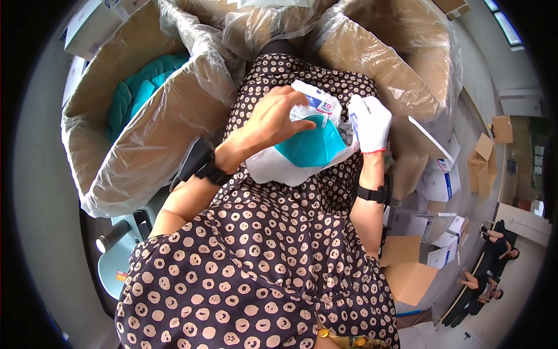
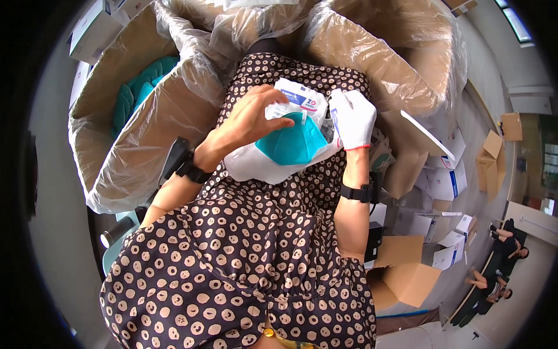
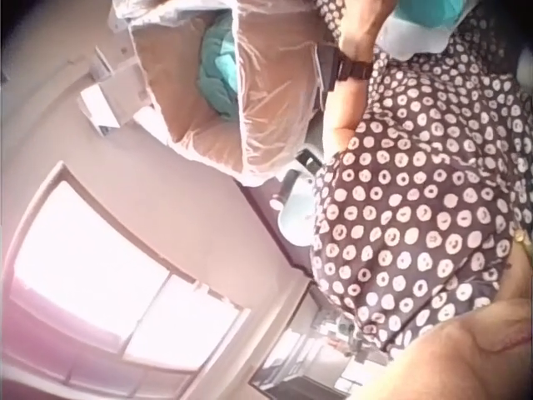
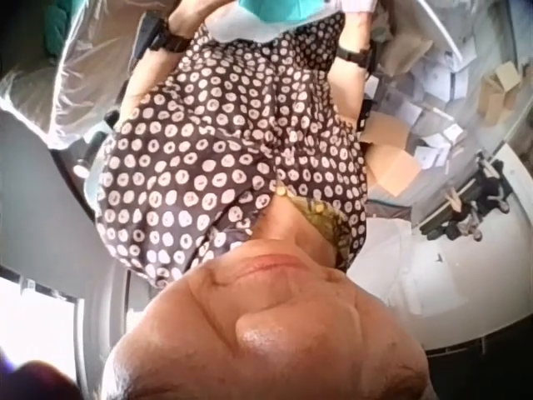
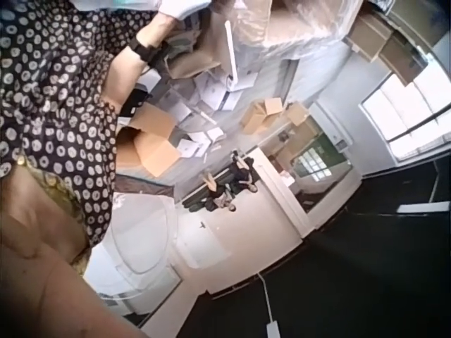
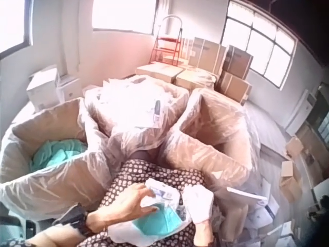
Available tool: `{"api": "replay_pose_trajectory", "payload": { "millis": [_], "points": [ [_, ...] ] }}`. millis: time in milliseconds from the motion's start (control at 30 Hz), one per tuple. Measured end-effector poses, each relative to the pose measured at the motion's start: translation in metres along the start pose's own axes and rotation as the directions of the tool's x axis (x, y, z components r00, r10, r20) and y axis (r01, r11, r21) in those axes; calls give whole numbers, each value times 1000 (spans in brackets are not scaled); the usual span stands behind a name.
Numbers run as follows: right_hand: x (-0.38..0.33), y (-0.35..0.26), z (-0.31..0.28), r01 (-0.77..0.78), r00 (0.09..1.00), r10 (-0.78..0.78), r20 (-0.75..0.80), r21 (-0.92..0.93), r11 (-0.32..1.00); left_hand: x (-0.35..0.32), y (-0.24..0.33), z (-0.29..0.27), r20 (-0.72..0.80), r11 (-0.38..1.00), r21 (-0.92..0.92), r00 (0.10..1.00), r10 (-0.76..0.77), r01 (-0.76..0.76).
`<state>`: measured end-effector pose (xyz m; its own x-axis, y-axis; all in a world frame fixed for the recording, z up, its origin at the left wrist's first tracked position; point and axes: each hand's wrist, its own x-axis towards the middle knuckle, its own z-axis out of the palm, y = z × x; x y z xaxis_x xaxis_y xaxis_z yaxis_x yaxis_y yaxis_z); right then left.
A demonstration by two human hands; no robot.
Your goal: Sorting and inspecting green medical masks and placing them into individual packaging.
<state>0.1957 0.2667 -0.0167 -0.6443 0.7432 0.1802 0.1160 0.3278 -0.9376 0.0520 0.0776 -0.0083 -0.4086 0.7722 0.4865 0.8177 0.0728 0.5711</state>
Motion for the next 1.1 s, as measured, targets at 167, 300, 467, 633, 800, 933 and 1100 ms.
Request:
{"api": "replay_pose_trajectory", "payload": {
  "millis": [167, 300, 467, 633, 800, 933, 1100],
  "points": [
    [2, -23, 12, 42, 982, 94, 162, -678, 734, -11, -31, -7, 152, 562, -661, 822, -548, 497],
    [20, 7, 14, 447, 883, -203, 423, -623, 642, -20, -62, -44, -5, 573, -658, 758, -653, 489],
    [30, -36, 61, 283, 901, 63, 430, -692, 664, -32, -72, -53, -91, 738, -475, 808, -582, 479],
    [26, -24, 53, 346, 901, -76, 427, -602, 719, -42, -65, -44, -87, 800, -345, 832, -548, 491],
    [6, -27, 16, -12, 957, 53, 284, -144, 989, -35, -64, -20, 278, 893, -317, 931, -236, 320],
    [-3, -31, -9, 146, 970, -117, 213, -125, 981, -9, -46, 13, 78, 981, -193, 997, 10, 6],
    [-10, -36, -19, 172, 978, -138, 157, -229, 958, 18, -4, 27, 70, 846, -484, 973, -219, 225]
  ]
}}
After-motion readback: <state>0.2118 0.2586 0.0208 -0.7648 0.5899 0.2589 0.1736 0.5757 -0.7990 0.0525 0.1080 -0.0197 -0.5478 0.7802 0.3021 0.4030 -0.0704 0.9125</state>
